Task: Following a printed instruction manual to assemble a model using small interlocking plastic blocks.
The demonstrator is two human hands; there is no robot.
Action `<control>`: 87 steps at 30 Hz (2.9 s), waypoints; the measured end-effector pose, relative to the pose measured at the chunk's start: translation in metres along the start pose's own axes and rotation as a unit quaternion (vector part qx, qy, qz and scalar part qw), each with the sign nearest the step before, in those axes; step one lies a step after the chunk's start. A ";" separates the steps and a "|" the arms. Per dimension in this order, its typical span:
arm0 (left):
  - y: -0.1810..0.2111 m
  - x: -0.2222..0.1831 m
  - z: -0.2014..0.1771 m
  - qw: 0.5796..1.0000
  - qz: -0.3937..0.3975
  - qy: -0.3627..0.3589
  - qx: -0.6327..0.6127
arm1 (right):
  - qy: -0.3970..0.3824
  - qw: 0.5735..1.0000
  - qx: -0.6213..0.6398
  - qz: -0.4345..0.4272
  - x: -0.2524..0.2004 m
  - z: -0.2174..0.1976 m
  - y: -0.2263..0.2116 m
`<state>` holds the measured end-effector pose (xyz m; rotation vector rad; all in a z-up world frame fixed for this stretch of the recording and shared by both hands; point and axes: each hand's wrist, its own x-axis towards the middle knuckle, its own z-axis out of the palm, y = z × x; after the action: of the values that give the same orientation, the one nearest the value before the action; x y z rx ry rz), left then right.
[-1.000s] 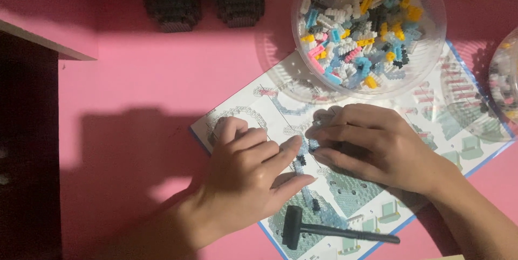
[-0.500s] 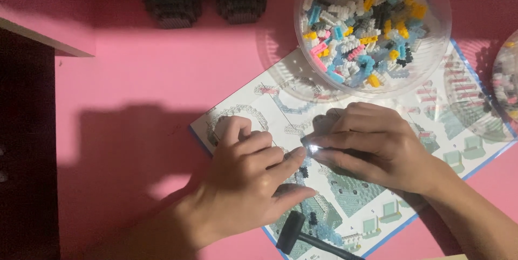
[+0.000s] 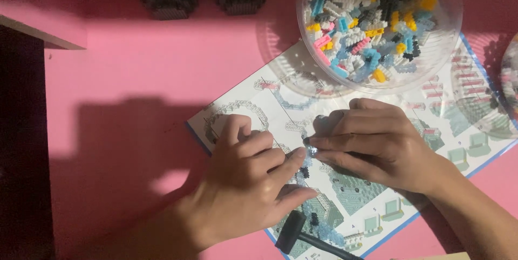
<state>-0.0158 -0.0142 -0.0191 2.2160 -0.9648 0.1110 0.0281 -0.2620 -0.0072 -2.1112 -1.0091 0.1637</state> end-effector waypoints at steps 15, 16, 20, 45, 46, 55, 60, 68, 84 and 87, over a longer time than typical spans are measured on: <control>-0.004 -0.001 0.003 1.000 0.011 -0.021 0.016 | -0.002 1.000 -0.015 0.016 0.000 0.001 -0.006; -0.004 -0.001 0.004 1.000 0.009 -0.020 0.022 | -0.011 0.999 -0.020 0.023 0.002 0.000 -0.008; -0.004 -0.002 0.003 1.000 0.009 -0.008 0.020 | -0.042 0.996 -0.070 0.039 0.001 -0.005 -0.013; -0.003 -0.003 0.004 0.999 0.011 -0.049 0.020 | -0.034 0.998 -0.026 0.053 -0.016 -0.005 -0.005; -0.003 -0.003 0.006 0.999 0.012 -0.038 0.018 | -0.011 0.998 -0.007 0.063 -0.017 -0.003 -0.005; -0.002 -0.002 0.006 0.999 0.005 -0.031 -0.007 | -0.011 0.996 0.015 0.092 -0.008 -0.002 -0.010; -0.002 -0.003 0.007 1.000 -0.003 -0.024 -0.017 | 0.001 0.997 0.032 0.065 -0.008 0.005 -0.011; -0.002 -0.004 0.009 1.000 -0.007 -0.024 -0.013 | 0.006 0.998 0.024 0.062 -0.007 0.008 -0.013; 0.000 -0.004 0.007 0.999 -0.021 -0.041 0.001 | 0.001 0.998 0.024 0.063 -0.010 0.010 -0.011; 0.000 -0.004 0.006 0.999 -0.011 -0.051 -0.014 | -0.003 0.997 0.021 0.075 -0.011 0.011 -0.010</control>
<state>-0.0201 -0.0154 -0.0248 2.2251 -0.9898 -0.0262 0.0098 -0.2592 -0.0102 -2.1480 -0.8442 0.2637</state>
